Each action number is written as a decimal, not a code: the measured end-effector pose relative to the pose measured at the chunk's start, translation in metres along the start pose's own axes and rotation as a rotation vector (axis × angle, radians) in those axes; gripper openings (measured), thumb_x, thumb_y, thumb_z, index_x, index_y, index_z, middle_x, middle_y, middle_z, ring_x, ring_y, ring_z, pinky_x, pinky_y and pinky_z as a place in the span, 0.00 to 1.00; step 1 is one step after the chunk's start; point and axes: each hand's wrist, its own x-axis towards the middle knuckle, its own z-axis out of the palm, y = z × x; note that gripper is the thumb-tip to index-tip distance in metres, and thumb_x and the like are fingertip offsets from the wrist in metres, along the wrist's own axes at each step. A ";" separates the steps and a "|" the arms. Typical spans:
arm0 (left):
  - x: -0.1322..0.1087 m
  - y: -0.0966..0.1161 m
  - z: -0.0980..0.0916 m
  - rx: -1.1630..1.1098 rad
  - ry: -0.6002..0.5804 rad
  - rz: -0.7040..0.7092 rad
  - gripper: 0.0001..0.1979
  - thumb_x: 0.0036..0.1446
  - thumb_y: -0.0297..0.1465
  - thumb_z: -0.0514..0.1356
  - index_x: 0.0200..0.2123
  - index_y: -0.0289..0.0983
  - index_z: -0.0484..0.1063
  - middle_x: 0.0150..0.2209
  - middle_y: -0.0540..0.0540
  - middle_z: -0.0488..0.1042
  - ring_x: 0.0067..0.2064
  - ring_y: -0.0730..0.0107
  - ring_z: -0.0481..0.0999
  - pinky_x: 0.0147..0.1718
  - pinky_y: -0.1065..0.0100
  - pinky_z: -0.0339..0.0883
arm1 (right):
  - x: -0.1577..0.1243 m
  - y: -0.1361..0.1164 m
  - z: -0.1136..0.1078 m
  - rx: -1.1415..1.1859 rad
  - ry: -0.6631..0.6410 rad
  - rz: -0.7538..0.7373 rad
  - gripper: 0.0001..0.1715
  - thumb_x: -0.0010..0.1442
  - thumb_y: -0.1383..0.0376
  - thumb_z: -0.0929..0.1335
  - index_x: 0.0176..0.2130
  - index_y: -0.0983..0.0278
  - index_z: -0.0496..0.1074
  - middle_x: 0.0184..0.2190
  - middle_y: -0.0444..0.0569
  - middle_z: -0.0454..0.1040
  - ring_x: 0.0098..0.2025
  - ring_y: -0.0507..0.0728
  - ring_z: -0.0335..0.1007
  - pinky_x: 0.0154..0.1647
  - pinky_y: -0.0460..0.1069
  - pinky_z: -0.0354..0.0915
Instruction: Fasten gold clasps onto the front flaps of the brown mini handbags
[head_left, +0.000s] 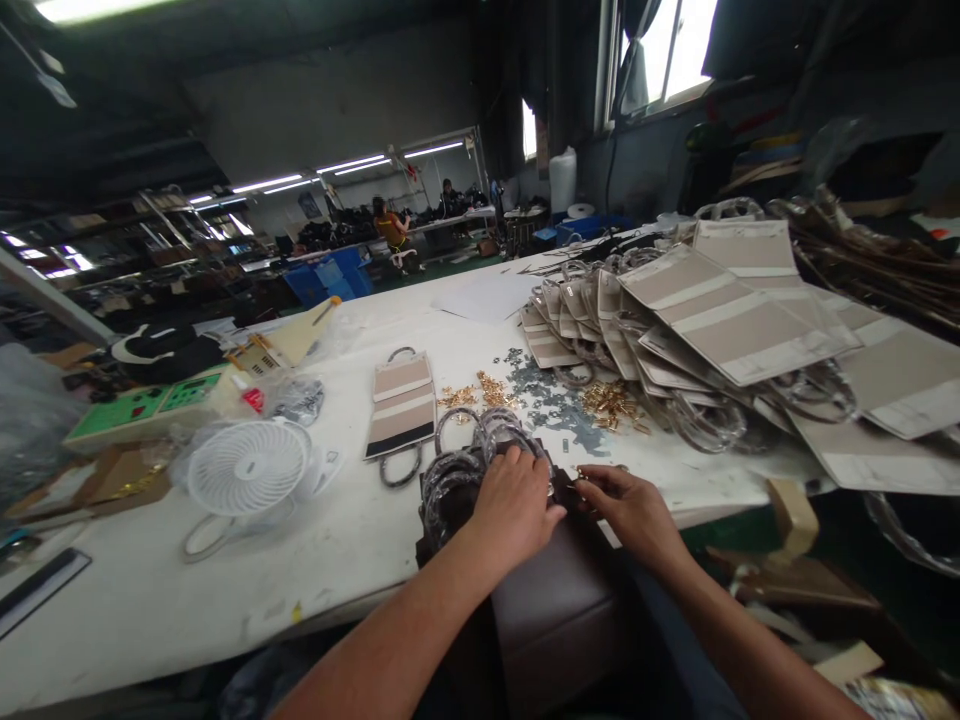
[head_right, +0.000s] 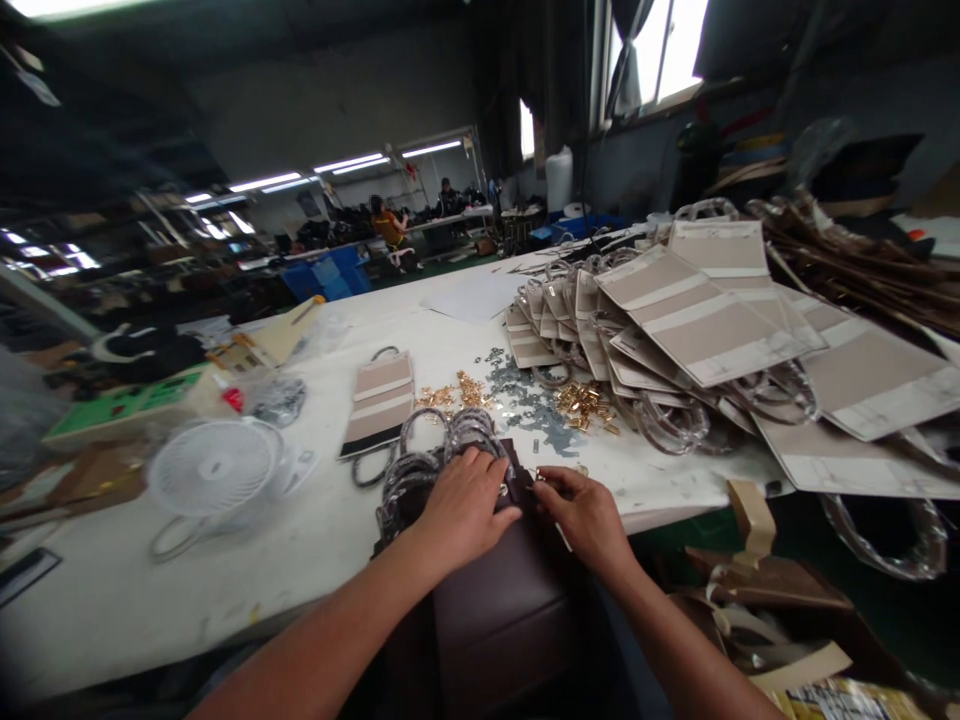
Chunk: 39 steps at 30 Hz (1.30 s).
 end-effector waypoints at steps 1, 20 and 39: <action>0.002 0.001 0.000 0.021 -0.005 -0.007 0.22 0.58 0.43 0.66 0.49 0.34 0.72 0.46 0.37 0.74 0.49 0.47 0.71 0.50 0.50 0.69 | 0.000 -0.001 -0.002 -0.069 -0.005 -0.034 0.25 0.57 0.49 0.72 0.47 0.63 0.80 0.32 0.50 0.82 0.34 0.61 0.78 0.38 0.54 0.72; -0.003 0.005 -0.027 -0.200 0.031 -0.109 0.31 0.55 0.47 0.66 0.55 0.35 0.64 0.44 0.39 0.78 0.46 0.51 0.77 0.48 0.54 0.71 | -0.027 -0.042 -0.021 -0.152 0.075 -0.106 0.25 0.45 0.43 0.76 0.37 0.55 0.84 0.37 0.49 0.84 0.41 0.69 0.80 0.34 0.53 0.72; 0.007 0.004 -0.031 -0.568 -0.014 -0.222 0.16 0.49 0.29 0.66 0.39 0.43 0.64 0.32 0.53 0.74 0.33 0.66 0.74 0.33 0.67 0.61 | -0.043 -0.041 -0.026 -0.402 0.076 -0.323 0.17 0.63 0.54 0.70 0.49 0.54 0.80 0.38 0.46 0.82 0.41 0.61 0.77 0.43 0.53 0.69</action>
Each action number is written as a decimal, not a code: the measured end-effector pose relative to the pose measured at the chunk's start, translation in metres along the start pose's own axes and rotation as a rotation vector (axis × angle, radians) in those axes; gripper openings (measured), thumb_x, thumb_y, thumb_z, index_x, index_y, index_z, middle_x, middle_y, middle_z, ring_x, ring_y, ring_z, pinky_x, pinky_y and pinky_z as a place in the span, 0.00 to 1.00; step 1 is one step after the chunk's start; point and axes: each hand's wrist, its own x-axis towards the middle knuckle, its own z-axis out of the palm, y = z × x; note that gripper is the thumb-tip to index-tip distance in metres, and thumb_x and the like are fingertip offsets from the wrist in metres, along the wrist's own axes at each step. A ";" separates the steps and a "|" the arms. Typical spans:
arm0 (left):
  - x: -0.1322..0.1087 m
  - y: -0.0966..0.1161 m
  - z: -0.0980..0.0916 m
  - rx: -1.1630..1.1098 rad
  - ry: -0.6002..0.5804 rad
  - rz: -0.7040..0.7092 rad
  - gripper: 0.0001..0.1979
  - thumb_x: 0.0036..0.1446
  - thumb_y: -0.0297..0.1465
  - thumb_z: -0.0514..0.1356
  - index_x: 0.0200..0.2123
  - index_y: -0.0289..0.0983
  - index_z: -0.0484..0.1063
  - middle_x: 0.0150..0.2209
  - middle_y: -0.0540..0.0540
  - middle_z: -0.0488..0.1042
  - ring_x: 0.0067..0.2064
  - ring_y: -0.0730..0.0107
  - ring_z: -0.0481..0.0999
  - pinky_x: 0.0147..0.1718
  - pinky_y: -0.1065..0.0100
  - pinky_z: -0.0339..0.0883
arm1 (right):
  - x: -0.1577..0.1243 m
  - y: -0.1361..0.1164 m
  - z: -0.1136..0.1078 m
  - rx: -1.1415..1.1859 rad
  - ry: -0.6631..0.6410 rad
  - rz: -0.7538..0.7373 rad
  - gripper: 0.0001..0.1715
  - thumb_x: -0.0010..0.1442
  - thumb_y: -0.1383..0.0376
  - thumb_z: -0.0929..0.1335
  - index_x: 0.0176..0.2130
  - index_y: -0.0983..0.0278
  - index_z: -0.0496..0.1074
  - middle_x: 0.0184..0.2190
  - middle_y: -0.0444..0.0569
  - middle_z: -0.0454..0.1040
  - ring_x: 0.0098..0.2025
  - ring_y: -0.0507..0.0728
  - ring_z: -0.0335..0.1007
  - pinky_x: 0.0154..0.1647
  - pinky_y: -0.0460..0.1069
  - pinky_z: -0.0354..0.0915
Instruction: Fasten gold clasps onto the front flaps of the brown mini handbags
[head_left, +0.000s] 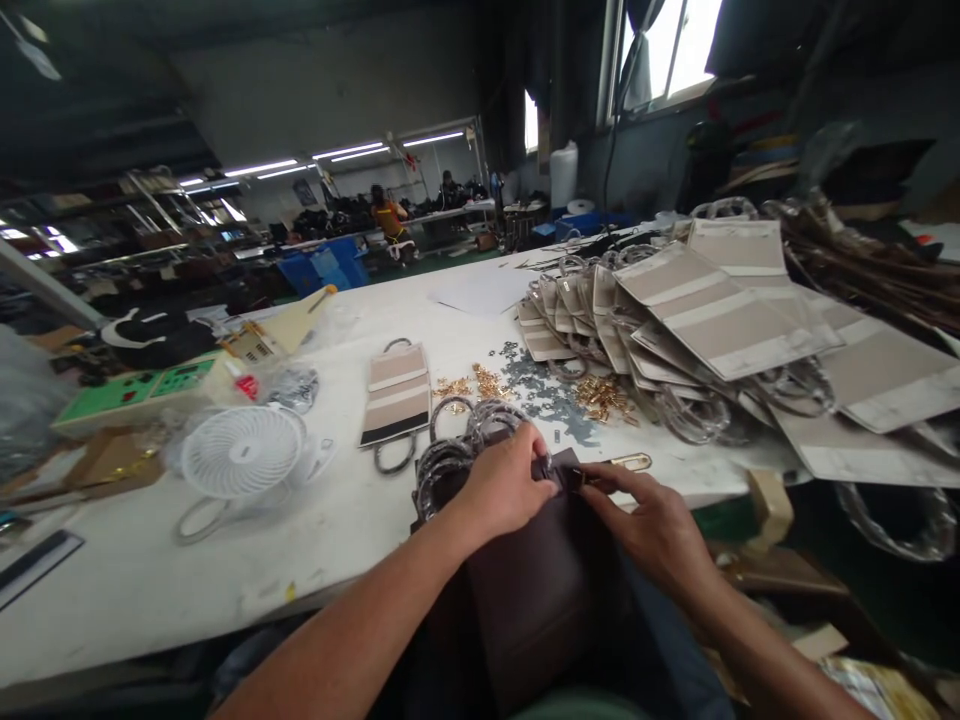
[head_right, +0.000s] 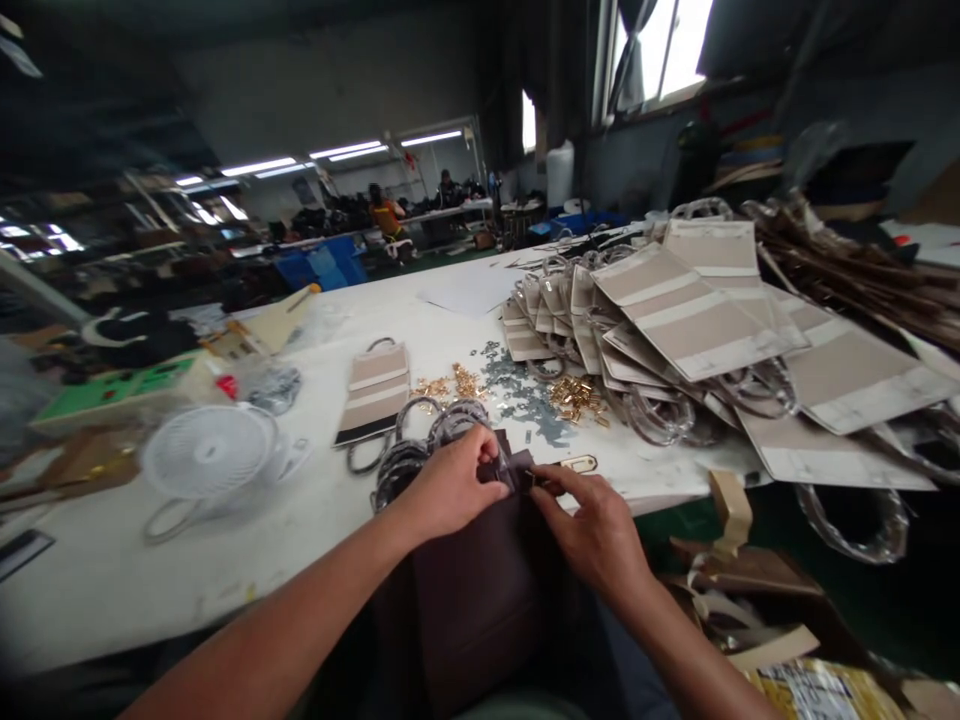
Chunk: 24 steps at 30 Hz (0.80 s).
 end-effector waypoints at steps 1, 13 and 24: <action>0.000 0.000 0.000 -0.005 0.001 0.006 0.16 0.49 0.29 0.66 0.39 0.43 0.64 0.32 0.54 0.73 0.33 0.66 0.73 0.32 0.67 0.60 | 0.000 -0.002 0.000 -0.026 0.009 -0.017 0.16 0.63 0.54 0.69 0.49 0.54 0.80 0.38 0.46 0.82 0.40 0.61 0.77 0.42 0.53 0.70; -0.005 0.013 0.008 -0.039 0.095 0.065 0.12 0.51 0.29 0.68 0.35 0.42 0.67 0.31 0.55 0.73 0.32 0.69 0.71 0.33 0.68 0.57 | 0.006 -0.019 -0.009 -0.465 -0.044 -0.232 0.13 0.64 0.62 0.68 0.49 0.54 0.77 0.36 0.46 0.82 0.38 0.62 0.78 0.40 0.53 0.65; -0.012 0.015 0.007 -0.114 0.114 0.081 0.08 0.53 0.25 0.63 0.30 0.41 0.66 0.29 0.56 0.72 0.30 0.71 0.70 0.32 0.69 0.58 | 0.010 -0.026 -0.013 -0.454 -0.129 -0.221 0.16 0.62 0.63 0.68 0.48 0.53 0.78 0.37 0.46 0.82 0.38 0.61 0.78 0.39 0.51 0.67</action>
